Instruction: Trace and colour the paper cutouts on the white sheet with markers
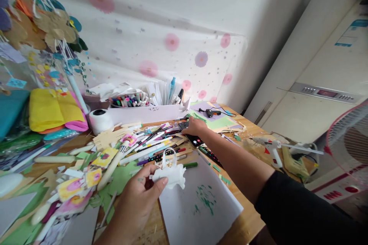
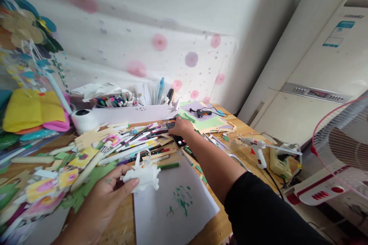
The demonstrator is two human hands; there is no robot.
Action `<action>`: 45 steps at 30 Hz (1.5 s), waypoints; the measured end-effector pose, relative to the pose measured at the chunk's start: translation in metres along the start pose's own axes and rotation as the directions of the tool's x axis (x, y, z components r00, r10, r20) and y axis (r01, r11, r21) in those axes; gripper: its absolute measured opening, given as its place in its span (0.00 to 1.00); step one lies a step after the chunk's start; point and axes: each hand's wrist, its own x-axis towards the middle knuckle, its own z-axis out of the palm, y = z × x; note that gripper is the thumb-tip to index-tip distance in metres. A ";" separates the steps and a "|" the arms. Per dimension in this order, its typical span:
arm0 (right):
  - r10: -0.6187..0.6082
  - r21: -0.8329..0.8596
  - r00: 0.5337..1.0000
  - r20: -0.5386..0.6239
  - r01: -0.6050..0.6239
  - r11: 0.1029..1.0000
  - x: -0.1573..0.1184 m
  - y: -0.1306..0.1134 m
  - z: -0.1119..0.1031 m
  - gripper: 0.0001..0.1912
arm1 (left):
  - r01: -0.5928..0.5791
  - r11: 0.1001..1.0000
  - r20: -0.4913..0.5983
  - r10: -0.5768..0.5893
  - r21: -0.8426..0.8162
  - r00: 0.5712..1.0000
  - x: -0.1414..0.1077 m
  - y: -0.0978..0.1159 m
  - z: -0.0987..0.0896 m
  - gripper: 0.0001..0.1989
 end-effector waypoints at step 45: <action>-0.255 0.628 0.964 -0.080 0.248 0.738 -0.161 0.064 0.005 0.07 | 0.223 0.939 -0.104 -0.257 -0.260 0.961 0.005 -0.019 0.000 0.27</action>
